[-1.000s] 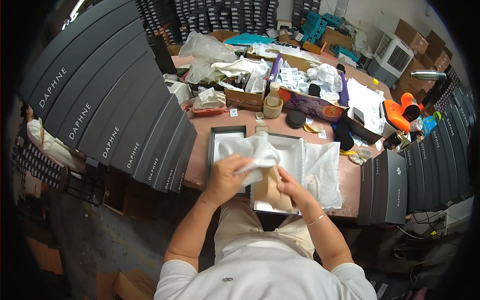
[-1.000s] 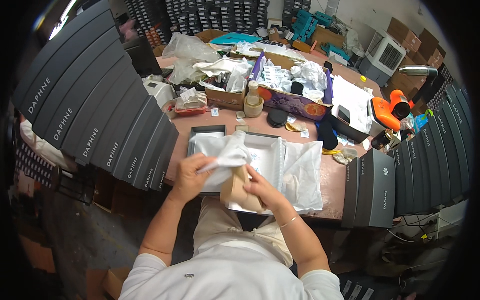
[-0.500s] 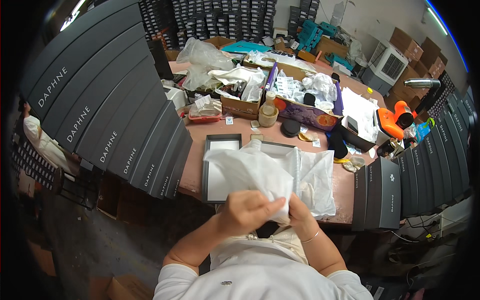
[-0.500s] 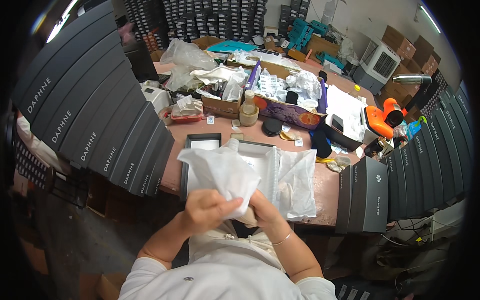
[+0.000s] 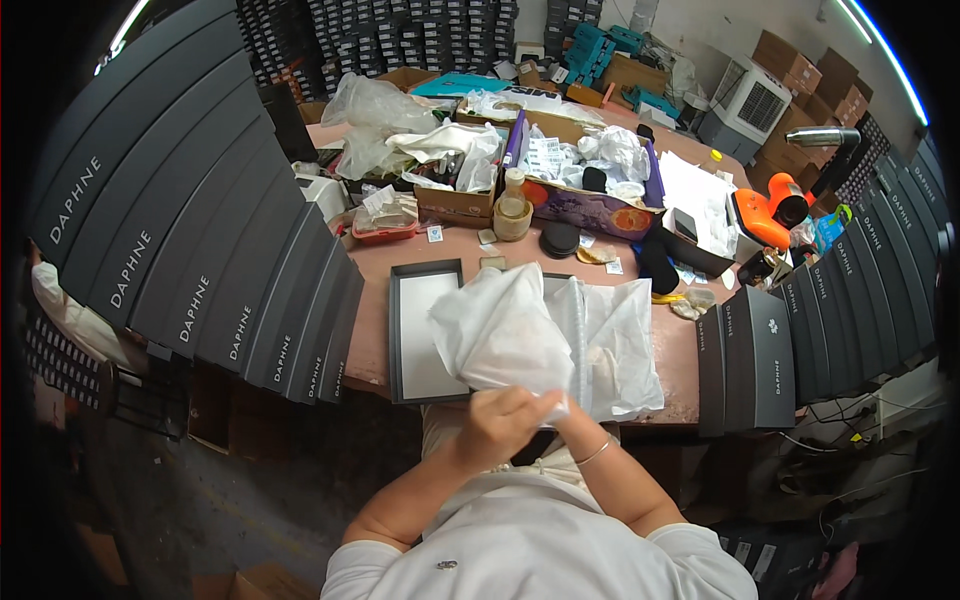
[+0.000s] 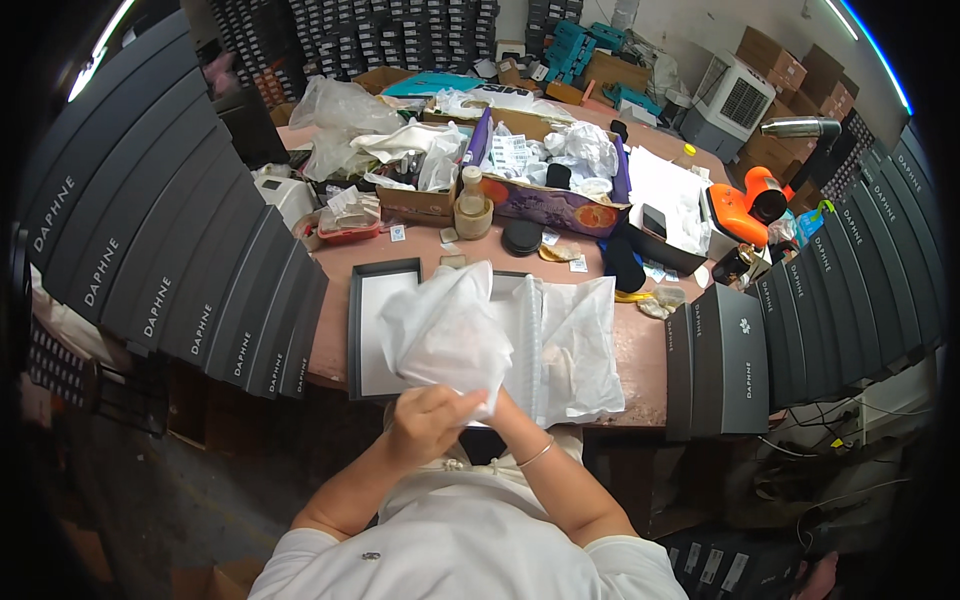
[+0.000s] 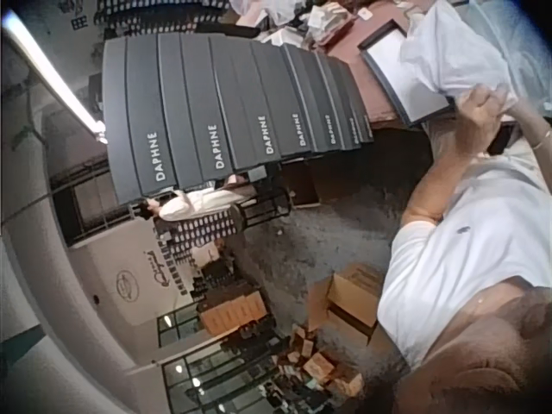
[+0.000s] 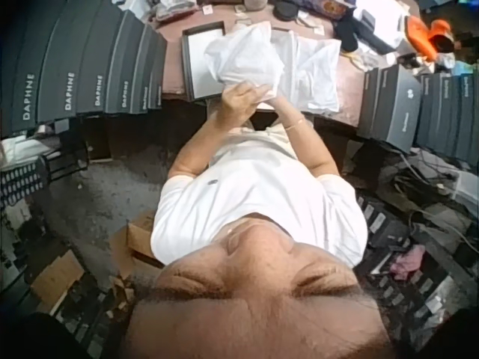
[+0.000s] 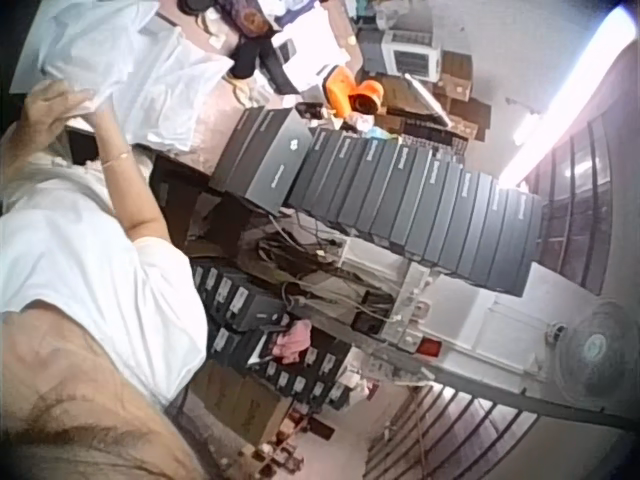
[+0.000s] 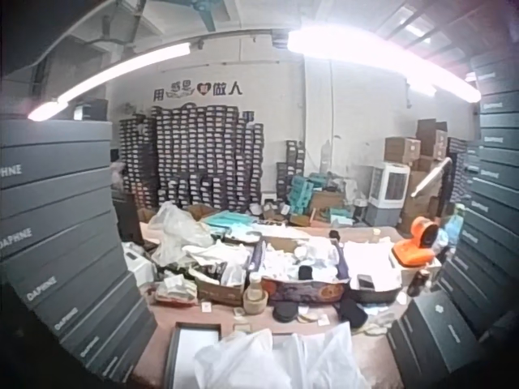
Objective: Packing pairs of high-heeled shoes into boxes with tissue paper and silica gel packets at a workbench.
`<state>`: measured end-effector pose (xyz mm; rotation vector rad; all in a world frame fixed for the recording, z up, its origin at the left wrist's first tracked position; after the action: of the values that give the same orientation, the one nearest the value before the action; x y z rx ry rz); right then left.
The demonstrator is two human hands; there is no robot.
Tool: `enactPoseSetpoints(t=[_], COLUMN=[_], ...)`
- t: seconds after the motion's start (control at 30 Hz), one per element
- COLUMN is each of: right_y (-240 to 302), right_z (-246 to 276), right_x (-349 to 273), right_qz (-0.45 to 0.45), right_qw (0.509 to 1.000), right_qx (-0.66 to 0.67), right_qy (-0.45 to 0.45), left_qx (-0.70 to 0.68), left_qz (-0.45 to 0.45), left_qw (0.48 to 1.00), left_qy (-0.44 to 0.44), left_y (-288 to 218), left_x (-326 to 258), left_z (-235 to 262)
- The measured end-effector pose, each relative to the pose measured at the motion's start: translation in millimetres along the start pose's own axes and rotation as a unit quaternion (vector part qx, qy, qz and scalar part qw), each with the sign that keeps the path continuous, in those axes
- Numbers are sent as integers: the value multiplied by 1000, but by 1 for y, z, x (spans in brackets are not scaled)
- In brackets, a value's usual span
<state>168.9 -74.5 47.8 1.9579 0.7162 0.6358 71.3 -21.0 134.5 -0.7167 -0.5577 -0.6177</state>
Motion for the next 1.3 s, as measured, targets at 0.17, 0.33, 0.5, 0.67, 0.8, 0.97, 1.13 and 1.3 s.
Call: enactPoseSetpoints(t=[0.17,0.33,0.5,0.67,0.8,0.97,1.13,1.3], right_y=[5,51,80,114,109,76,140,141], right_z=[14,-31,-48,-48,-29,-3,-6,-31], right_x=[-2,10,5,9,15,7,36,65], right_qz=[22,-215,78,206,104,-44,105,160], right_qw=[947,895,642,547,594,802,820,826], right_qx=[-283,-335,-728,-801,-790,-584,-562,-539], right_qy=[148,200,229,130,110,117,-7,47], left_qx=[-44,-160,-213,-270,-279,-277,-268,-302], left_qz=[43,302,279,377,343,301,339,270], left_qw=[996,904,883,847,845,857,858,890], left_qy=[69,-256,-313,-259,-302,-314,-276,-209], left_y=[-3,69,108,101,105,105,107,98], left_x=[-32,-46,-51,-58,-67,-65,-56,-73], left_z=[-9,63,79,76,80,69,75,70])
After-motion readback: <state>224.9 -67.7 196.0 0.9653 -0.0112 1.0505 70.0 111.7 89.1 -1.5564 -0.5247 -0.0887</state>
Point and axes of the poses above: each hand's wrist, its own x-axis towards the middle knuckle, its own z-axis out of the back of the hand, y = z × x, the point moved 5 cm from there along x, towards the middle knuckle, and after that the axes turned 14 degrees about y, right-handed, at the moved point
